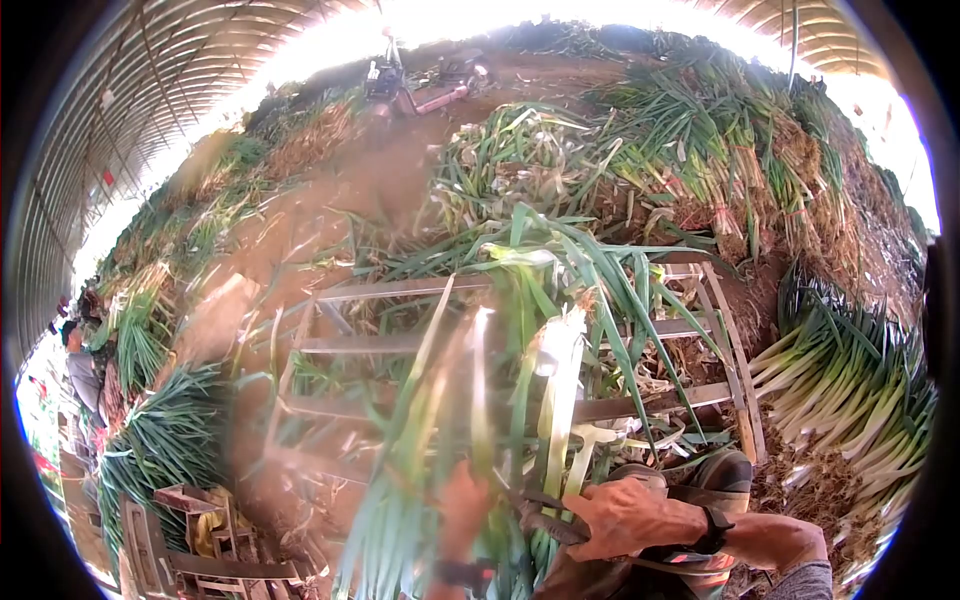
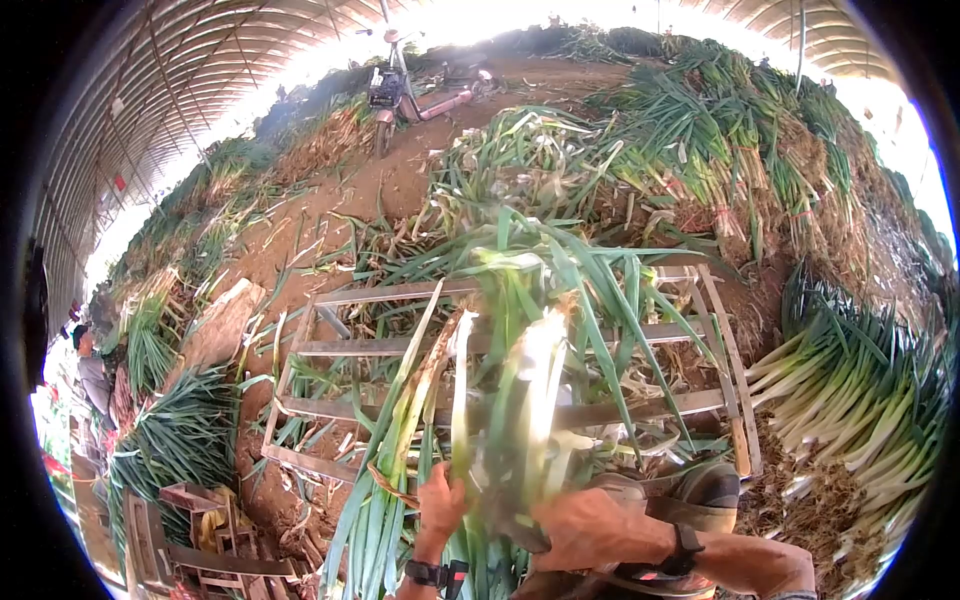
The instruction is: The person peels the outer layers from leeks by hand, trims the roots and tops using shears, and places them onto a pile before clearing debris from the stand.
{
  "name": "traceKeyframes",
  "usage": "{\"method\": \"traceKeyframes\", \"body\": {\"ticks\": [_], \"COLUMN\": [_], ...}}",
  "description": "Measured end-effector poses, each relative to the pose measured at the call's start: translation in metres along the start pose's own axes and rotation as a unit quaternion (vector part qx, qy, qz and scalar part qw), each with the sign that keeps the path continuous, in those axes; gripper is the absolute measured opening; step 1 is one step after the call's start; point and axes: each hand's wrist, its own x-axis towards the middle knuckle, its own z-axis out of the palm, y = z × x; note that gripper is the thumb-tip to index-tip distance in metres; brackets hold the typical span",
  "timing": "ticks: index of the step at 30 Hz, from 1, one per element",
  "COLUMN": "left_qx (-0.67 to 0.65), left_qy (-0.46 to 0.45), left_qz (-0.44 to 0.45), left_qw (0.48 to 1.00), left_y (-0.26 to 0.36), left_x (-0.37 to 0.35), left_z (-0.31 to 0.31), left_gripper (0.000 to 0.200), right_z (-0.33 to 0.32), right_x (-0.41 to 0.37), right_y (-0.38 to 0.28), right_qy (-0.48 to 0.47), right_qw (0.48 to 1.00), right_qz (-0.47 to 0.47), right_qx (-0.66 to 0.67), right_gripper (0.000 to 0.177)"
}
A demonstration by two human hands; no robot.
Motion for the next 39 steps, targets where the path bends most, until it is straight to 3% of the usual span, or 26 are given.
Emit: {"method": "traceKeyframes", "body": {"ticks": [4,8,11,13,16,17,21,24,25,28,30,32,33,35,37,38,39], "left_qx": [0.095,0.114,0.101,0.048,0.023,-0.069,-0.193,-0.164,-0.136,0.201,0.420,0.577,0.538,0.562,0.479,0.375,0.304], "left_qy": [0.016,-0.010,0.021,-0.036,-0.072,-0.121,-0.109,-0.089,-0.094,-0.094,0.090,0.265,0.251,0.194,0.101,0.036,0.044], "left_qz": [0.005,0.012,0.142,0.069,0.046,-0.081,-0.100,-0.003,-0.018,0.085,0.220,0.228,0.139,0.110,0.090,0.083,0.133], "left_qw": [0.995,0.993,0.985,0.996,0.996,0.987,0.970,0.982,0.986,0.971,0.876,0.738,0.793,0.796,0.867,0.923,0.942], "left_y": [0.021,0.026,0.034,0.029,0.028,0.087,0.095,0.072,0.083,0.116,0.084,0.094,0.098,0.053,0.005,-0.014,-0.059], "left_x": [-0.001,0.017,0.031,0.048,0.067,0.065,0.088,0.116,0.120,0.136,0.154,0.156,0.152,0.151,0.136,0.119,0.104], "left_z": [-0.014,-0.034,-0.063,-0.080,-0.110,-0.141,-0.160,-0.161,-0.170,-0.213,-0.242,-0.271,-0.276,-0.267,-0.237,-0.207,-0.168], "left_gripper": [0.033,0.034,0.032,0.036,0.041,0.044,0.047,0.046,0.050,0.049,0.052,0.054,0.053,0.049,0.043,0.040,0.036], "right_z": [0.000,0.011,0.013,0.008,-0.004,-0.001,-0.021,-0.027,-0.026,-0.019,-0.035,-0.047,-0.049,-0.041,-0.036,-0.031,-0.027], "right_x": [0.003,0.014,0.032,0.043,0.061,0.066,0.087,0.100,0.104,0.121,0.120,0.110,0.106,0.099,0.091,0.088,0.086], "right_y": [-0.001,0.010,0.014,0.014,0.010,0.016,0.010,0.014,0.018,0.034,0.028,0.014,0.011,0.009,0.004,0.002,0.000], "right_qy": [-0.051,-0.044,-0.046,-0.036,-0.027,0.019,0.022,0.046,0.052,0.058,0.061,0.060,0.061,0.062,0.043,0.019,-0.006], "right_qw": [0.998,0.999,0.998,0.998,0.996,0.997,0.996,0.995,0.994,0.992,0.991,0.990,0.989,0.991,0.991,0.992,0.991], "right_qz": [0.019,0.013,0.033,0.051,0.085,0.065,0.085,0.089,0.091,0.106,0.123,0.130,0.134,0.117,0.104,0.100,0.095], "right_qx": [-0.011,-0.026,-0.028,-0.014,-0.020,-0.022,-0.015,-0.012,-0.018,-0.033,-0.010,0.008,0.010,0.035,0.067,0.080,0.093], "right_gripper": [0.056,0.054,0.052,0.050,0.050,0.050,0.049,0.052,0.053,0.056,0.058,0.058,0.058,0.057,0.055,0.054,0.053]}}
